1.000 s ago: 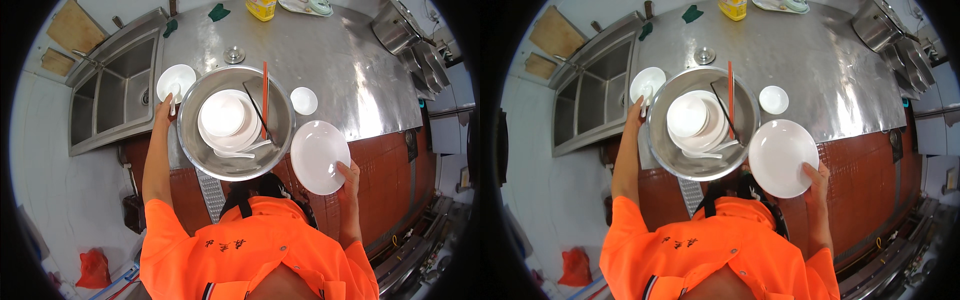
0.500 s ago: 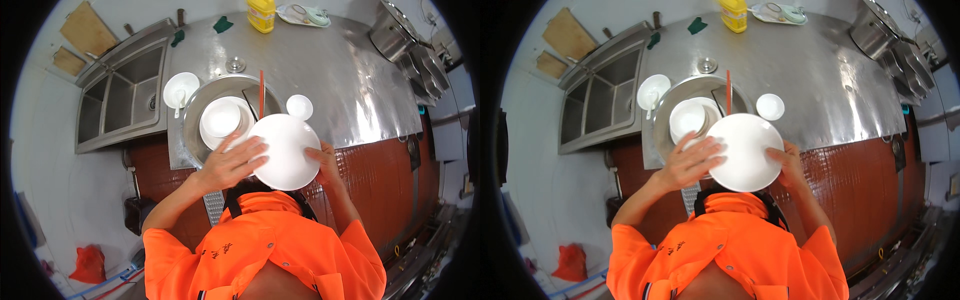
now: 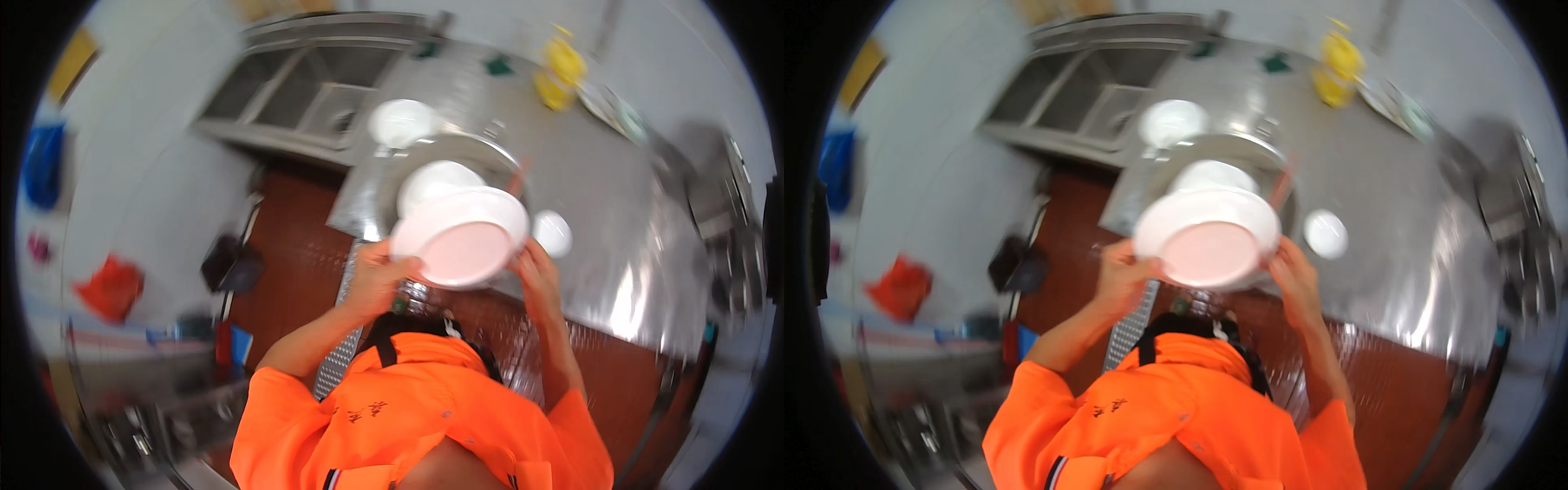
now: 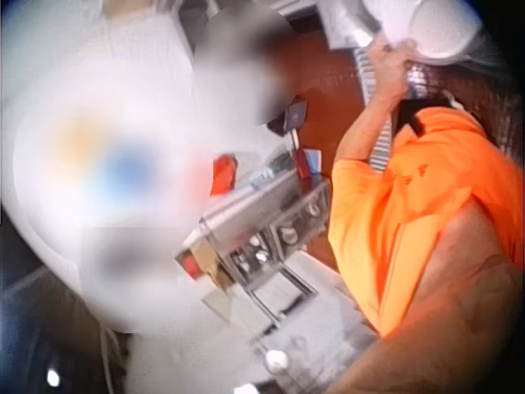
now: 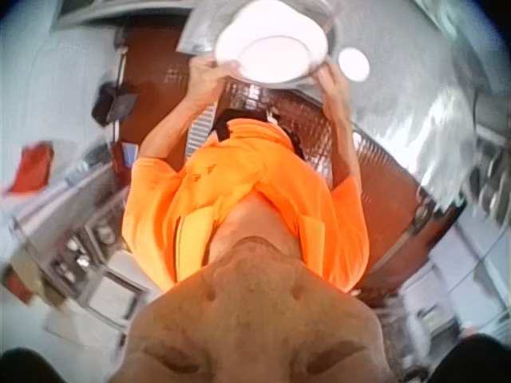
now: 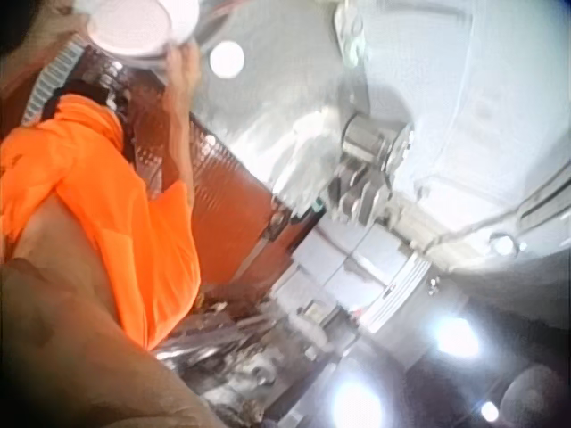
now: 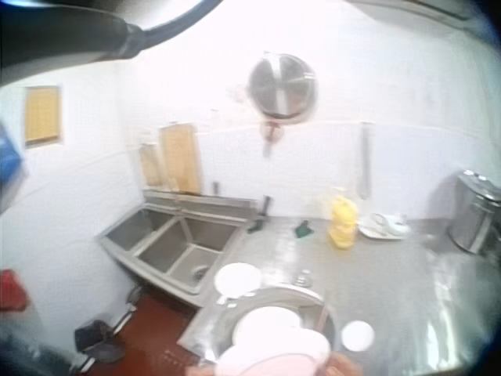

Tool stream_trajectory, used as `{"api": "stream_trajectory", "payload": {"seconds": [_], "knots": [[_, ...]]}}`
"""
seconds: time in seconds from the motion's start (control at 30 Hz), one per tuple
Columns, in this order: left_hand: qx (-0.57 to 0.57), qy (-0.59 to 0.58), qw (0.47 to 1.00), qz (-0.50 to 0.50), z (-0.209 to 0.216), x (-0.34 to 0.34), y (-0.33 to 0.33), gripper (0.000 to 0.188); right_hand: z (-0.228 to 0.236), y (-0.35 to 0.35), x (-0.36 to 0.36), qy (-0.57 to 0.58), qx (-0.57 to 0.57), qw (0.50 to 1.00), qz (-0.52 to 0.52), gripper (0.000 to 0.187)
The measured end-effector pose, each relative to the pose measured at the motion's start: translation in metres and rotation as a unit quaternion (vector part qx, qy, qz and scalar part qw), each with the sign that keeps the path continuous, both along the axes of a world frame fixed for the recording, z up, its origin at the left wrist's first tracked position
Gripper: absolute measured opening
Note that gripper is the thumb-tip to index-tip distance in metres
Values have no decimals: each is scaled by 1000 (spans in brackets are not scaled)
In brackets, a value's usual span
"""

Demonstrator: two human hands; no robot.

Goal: The person organizes clean dishes in a commercial kitchen. They repeatedly pick up bowls, plates, and metal containers from a stainless steel counter, rinse them under a faucet, and place them into a glass-door dish cabinet. The person also handles chopsticks and spoons, arranging them inside the cabinet.

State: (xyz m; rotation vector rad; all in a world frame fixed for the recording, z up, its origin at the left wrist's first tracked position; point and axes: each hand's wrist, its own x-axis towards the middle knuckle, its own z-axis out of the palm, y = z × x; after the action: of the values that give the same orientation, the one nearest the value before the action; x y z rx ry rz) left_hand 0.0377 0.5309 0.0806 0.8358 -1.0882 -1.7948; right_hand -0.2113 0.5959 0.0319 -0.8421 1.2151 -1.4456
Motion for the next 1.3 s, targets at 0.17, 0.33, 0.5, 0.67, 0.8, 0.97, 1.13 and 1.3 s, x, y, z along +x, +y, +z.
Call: {"api": "stream_trajectory", "payload": {"seconds": [0.17, 0.33, 0.5, 0.67, 0.8, 0.97, 1.13, 1.3], "knots": [[63, 91, 987, 120, -29, 34, 35, 22, 11, -1, 71, -182, -33, 979, 89, 65], [14, 63, 970, 236, -32, 94, 81, 26, -15, -11, 138, -235, 24, 947, 219, 63], [-7, 26, 915, 402, -25, 204, 178, 30, -9, 15, 275, -253, 107, 879, 389, 61], [-34, 49, 844, 533, -33, 318, 291, 38, -8, 74, 422, -205, 132, 824, 511, 61], [3, 43, 768, 639, -40, 405, 394, 47, -11, 153, 546, -155, 179, 760, 606, 56], [-19, 72, 644, 762, -53, 494, 504, 44, -13, 240, 682, -123, 213, 644, 725, 43], [-29, 63, 508, 859, -57, 588, 591, 42, -28, 279, 791, -60, 261, 588, 763, 23], [-67, 17, 395, 916, -48, 704, 646, 34, -64, 285, 892, -2, 235, 549, 802, 16]]}}
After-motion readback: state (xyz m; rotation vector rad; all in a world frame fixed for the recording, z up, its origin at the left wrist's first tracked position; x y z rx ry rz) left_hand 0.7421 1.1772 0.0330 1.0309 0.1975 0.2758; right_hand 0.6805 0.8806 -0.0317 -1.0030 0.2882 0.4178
